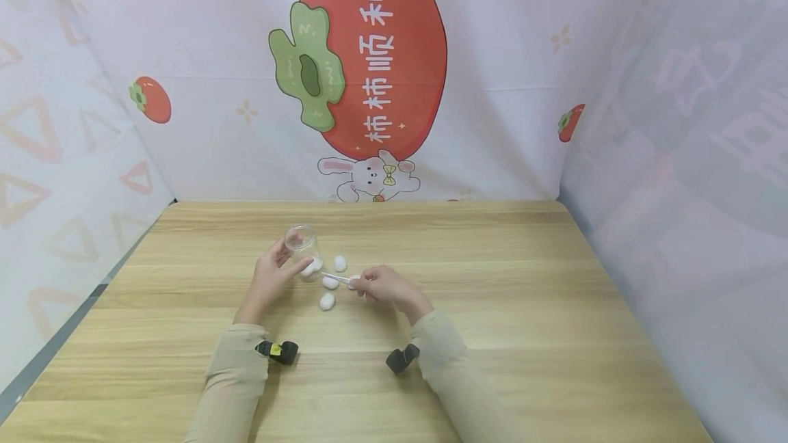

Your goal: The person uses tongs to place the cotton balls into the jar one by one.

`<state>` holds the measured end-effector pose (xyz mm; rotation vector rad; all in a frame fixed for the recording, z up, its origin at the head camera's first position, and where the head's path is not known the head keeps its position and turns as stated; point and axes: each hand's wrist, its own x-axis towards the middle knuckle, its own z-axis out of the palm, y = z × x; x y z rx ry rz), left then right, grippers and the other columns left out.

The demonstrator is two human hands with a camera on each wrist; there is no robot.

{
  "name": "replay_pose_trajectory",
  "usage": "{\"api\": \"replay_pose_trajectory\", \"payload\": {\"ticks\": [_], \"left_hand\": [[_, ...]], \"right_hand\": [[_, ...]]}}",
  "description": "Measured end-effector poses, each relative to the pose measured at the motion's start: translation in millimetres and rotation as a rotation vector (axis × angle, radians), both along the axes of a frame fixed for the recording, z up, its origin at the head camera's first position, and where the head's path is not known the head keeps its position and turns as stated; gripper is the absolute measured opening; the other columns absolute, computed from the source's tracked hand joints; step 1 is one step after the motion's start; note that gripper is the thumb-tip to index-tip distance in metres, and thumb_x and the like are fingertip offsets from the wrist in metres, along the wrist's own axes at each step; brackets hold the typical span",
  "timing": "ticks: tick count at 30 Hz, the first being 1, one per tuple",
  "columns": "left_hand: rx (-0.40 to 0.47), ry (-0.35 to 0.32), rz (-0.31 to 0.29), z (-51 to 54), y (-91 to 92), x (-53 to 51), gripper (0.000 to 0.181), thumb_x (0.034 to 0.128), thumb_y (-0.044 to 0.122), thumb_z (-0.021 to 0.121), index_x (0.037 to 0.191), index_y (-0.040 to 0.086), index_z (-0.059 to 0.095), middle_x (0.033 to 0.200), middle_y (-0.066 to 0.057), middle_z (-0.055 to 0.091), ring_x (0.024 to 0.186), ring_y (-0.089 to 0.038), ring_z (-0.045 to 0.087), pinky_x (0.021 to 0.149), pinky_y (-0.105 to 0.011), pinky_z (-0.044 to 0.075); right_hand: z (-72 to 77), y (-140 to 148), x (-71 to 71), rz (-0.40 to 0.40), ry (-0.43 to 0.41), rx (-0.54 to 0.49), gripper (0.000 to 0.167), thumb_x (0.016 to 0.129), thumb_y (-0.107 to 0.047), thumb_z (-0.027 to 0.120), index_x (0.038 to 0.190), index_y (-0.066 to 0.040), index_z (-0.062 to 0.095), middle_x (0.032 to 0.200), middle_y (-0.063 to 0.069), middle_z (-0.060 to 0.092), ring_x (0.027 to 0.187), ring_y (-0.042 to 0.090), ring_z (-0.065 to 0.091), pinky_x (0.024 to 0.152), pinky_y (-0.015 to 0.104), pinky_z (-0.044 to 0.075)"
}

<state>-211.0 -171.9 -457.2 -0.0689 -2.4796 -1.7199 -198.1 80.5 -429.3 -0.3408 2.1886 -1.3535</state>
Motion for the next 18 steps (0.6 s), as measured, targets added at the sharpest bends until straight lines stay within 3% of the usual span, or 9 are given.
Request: {"api": "replay_pose_trajectory", "payload": {"ticks": [11,18], "left_hand": [[-0.007,-0.001,-0.003,-1.9,-0.9,0.1,0.076,0.0827,0.021,0.076,0.146,0.003,0.038,0.145,-0.019,0.049,0.137,-0.035,0.046,0.119,-0.039,0.039],[-0.007,0.002,-0.001,-0.6,-0.2,0.0,0.076,0.0829,0.019,0.076,0.146,0.002,0.038,0.146,-0.02,0.048,0.137,-0.035,0.047,0.119,-0.038,0.039]], "right_hand": [[-10.5,-0.1,3.3,0.011,-0.004,0.042,0.032,0.098,-0.028,0.055,0.077,-0.003,0.057,0.052,-0.005,0.041,0.052,0.009,0.035,0.049,0.018,0.026],[-15.1,2.8,6.5,0.031,-0.011,0.041,0.036,0.098,-0.026,0.054,0.083,0.006,0.059,0.051,-0.005,0.041,0.05,0.008,0.035,0.046,0.018,0.025]]}}
